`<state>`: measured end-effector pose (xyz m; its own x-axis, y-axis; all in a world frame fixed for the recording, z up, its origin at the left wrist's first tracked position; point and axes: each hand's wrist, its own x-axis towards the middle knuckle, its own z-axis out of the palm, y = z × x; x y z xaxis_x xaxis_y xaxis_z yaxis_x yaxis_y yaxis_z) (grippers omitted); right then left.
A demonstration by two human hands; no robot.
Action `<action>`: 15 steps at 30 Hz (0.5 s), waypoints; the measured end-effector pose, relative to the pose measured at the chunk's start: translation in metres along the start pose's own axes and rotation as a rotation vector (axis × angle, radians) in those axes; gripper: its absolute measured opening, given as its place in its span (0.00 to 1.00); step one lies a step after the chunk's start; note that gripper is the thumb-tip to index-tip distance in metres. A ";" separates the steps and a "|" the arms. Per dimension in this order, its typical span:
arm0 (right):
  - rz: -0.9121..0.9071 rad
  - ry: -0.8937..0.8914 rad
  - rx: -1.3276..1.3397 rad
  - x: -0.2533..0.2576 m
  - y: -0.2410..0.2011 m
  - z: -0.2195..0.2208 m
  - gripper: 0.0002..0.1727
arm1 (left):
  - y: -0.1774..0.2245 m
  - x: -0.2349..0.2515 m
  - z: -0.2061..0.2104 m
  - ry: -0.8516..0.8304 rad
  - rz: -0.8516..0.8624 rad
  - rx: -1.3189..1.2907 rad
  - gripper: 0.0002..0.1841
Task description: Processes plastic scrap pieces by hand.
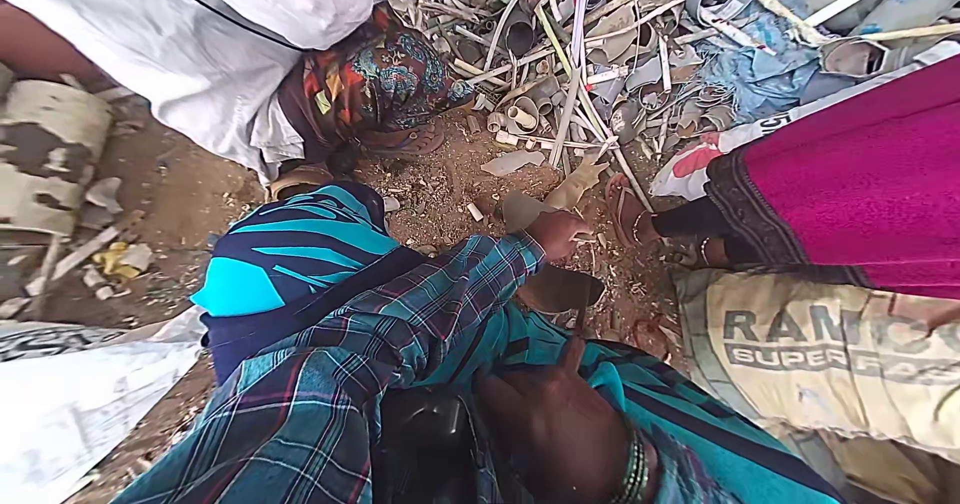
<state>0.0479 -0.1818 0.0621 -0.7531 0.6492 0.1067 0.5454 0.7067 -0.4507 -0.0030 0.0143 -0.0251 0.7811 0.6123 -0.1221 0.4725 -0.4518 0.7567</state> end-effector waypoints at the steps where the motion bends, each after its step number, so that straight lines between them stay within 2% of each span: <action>1: -0.010 0.029 -0.002 -0.003 -0.005 -0.003 0.02 | -0.001 0.000 0.001 0.006 0.000 -0.005 0.20; 4: 0.017 0.063 0.009 0.003 0.011 0.003 0.04 | -0.001 -0.001 0.001 0.008 -0.007 -0.020 0.21; 6: 0.106 -0.006 0.060 0.008 0.024 0.010 0.05 | 0.000 -0.002 0.002 0.011 -0.001 -0.022 0.20; 11: 0.108 -0.032 0.039 -0.004 -0.027 -0.016 0.04 | -0.001 -0.002 0.002 0.004 -0.008 -0.021 0.21; 15: 0.151 -0.034 0.022 0.001 -0.026 0.001 0.03 | 0.001 0.000 0.005 0.040 -0.020 -0.007 0.20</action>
<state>0.0329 -0.2002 0.0735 -0.6752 0.7376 0.0067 0.6455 0.5953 -0.4786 -0.0004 0.0101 -0.0277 0.7547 0.6466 -0.1114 0.4846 -0.4348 0.7590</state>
